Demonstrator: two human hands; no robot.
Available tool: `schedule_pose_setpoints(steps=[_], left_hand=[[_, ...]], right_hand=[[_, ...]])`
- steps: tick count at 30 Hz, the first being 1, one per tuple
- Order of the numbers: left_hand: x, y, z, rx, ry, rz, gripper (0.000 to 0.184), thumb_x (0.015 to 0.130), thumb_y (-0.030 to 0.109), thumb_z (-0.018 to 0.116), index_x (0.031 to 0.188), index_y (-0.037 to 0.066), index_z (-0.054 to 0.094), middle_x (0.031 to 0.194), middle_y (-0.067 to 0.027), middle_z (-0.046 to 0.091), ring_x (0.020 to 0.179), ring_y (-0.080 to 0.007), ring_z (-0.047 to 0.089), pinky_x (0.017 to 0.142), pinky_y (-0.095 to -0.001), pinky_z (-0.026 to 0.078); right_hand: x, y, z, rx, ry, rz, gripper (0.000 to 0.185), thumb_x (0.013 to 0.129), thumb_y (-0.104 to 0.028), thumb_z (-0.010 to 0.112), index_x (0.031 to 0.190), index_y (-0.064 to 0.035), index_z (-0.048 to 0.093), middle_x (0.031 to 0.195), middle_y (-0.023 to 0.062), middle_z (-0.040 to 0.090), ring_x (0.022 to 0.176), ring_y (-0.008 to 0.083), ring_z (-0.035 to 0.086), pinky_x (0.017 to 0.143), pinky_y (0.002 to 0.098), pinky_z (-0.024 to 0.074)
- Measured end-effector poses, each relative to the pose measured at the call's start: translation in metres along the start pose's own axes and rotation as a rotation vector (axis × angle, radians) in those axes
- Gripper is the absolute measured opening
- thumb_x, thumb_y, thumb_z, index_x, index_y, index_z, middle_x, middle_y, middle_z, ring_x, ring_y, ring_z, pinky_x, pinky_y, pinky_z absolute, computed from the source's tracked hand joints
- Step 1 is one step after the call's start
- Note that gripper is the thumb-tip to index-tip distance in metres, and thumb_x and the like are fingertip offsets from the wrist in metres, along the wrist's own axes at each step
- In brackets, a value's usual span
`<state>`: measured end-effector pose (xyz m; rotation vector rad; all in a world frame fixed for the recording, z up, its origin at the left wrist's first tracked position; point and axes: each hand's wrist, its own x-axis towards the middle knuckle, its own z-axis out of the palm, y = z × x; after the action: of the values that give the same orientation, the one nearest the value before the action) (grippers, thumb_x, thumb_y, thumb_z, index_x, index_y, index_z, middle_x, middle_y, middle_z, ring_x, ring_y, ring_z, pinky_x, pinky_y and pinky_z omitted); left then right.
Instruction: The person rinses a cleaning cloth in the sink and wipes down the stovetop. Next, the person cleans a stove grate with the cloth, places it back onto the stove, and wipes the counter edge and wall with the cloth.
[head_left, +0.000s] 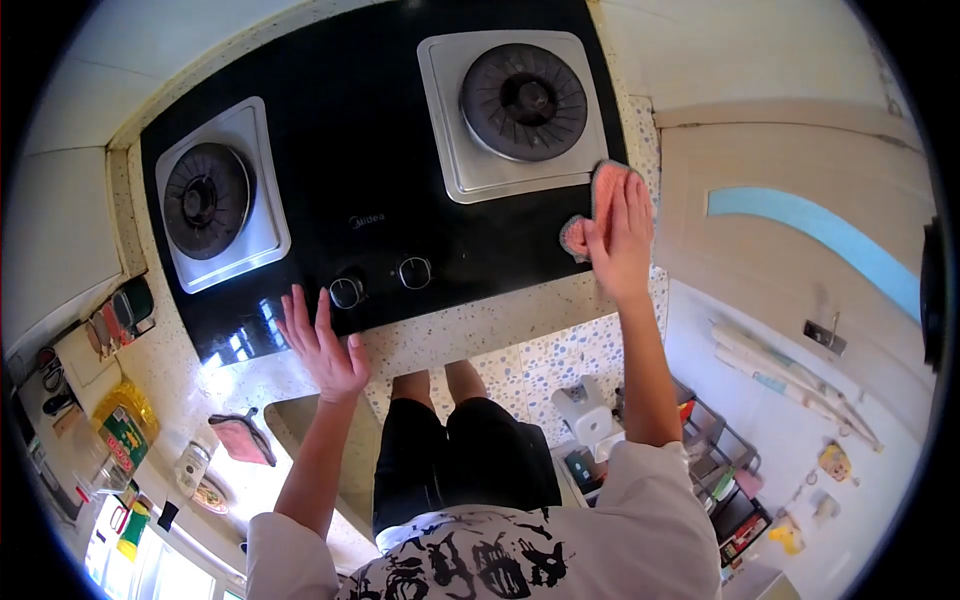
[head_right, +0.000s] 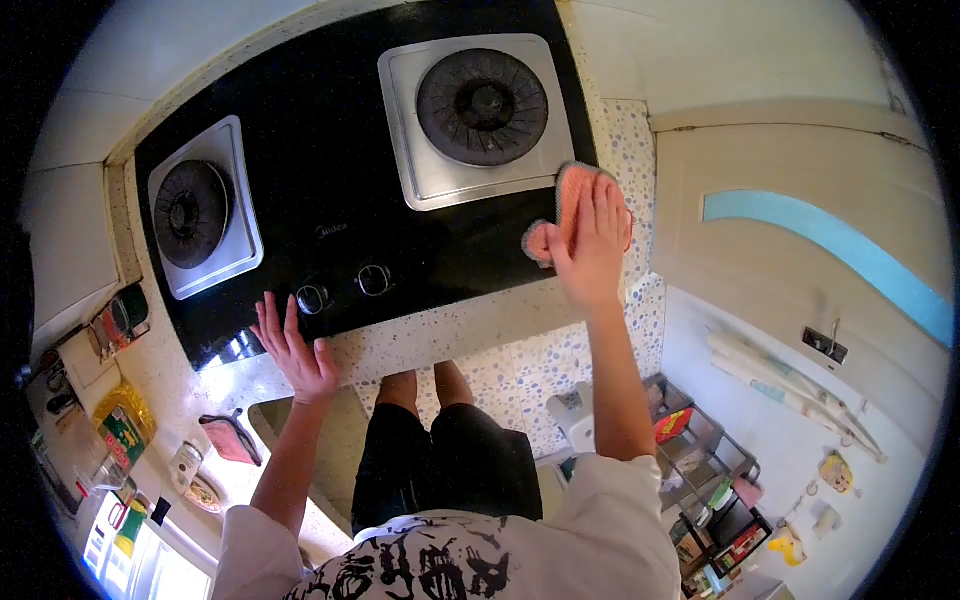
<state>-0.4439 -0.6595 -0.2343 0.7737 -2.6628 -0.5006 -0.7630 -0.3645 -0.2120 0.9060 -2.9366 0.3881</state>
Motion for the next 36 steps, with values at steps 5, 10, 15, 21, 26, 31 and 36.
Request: schedule_pose_setpoints(steps=[5,10,15,21,26,31,36], left_hand=[[0.0,-0.004,0.0,0.006,-0.01,0.007,0.063,0.104,0.048,0.034,0.151,0.008,0.045,0.163,-0.0232,0.032,0.154,-0.0425,0.023,0.122,-0.0633,0.007],[0.001,-0.002,-0.002,-0.017,-0.018,-0.008,0.064,0.103,0.049,0.035,0.15,0.007,0.046,0.162,-0.0254,0.032,0.153,-0.0438,0.024,0.122,-0.0635,0.008],[0.001,-0.002,-0.004,-0.045,-0.007,-0.041,0.064,0.103,0.052,0.035,0.149,0.009,0.048,0.161,-0.0245,0.034,0.152,-0.0437,0.025,0.121,-0.0631,0.011],[0.001,-0.003,-0.005,-0.07,0.005,-0.077,0.064,0.1,0.053,0.038,0.146,0.011,0.053,0.16,-0.0236,0.036,0.151,-0.0441,0.028,0.121,-0.0639,0.013],[0.001,-0.003,-0.006,-0.081,-0.005,-0.085,0.066,0.102,0.054,0.035,0.148,0.01,0.05,0.161,-0.0228,0.034,0.152,-0.0432,0.027,0.121,-0.0642,0.011],[0.001,-0.003,-0.006,-0.09,0.0,-0.095,0.066,0.101,0.054,0.035,0.148,0.01,0.051,0.161,-0.0229,0.035,0.151,-0.0438,0.027,0.122,-0.0635,0.01],[0.001,-0.004,-0.005,-0.096,0.024,-0.096,0.063,0.097,0.05,0.042,0.145,0.011,0.055,0.159,-0.0229,0.037,0.149,-0.0438,0.03,0.12,-0.065,0.014]], right_hand=[[0.002,-0.054,0.021,0.131,-0.053,-0.069,0.063,0.098,-0.03,0.056,0.152,-0.0005,0.044,0.16,0.0187,0.04,0.15,0.0397,0.034,0.122,0.054,0.0243],[-0.008,-0.111,0.027,0.118,-0.169,-0.231,0.06,0.094,-0.022,0.056,0.151,-0.0024,0.046,0.158,0.0167,0.044,0.148,0.0347,0.039,0.121,0.0513,0.0293],[0.019,-0.165,0.04,0.252,-0.171,-0.425,0.063,0.088,-0.016,0.062,0.147,0.0001,0.049,0.154,0.0166,0.048,0.145,0.0328,0.043,0.121,0.0474,0.0329],[0.098,-0.206,0.08,0.247,-0.006,-0.413,0.063,0.089,-0.016,0.06,0.145,0.0087,0.046,0.152,0.0273,0.046,0.143,0.0412,0.042,0.121,0.0471,0.031],[0.176,-0.236,0.131,0.157,0.215,-0.355,0.067,0.09,-0.029,0.058,0.145,0.0067,0.047,0.154,0.0256,0.043,0.143,0.0462,0.038,0.121,0.054,0.0267],[0.21,-0.266,0.138,0.122,0.208,-0.344,0.067,0.095,-0.042,0.053,0.152,-0.008,0.046,0.162,0.0102,0.039,0.149,0.0406,0.031,0.121,0.0602,0.0203],[0.2,-0.265,0.143,0.148,0.166,-0.635,0.057,0.097,-0.044,0.054,0.148,-0.0188,0.054,0.157,0.0015,0.048,0.147,0.0337,0.037,0.121,0.0606,0.0215]])
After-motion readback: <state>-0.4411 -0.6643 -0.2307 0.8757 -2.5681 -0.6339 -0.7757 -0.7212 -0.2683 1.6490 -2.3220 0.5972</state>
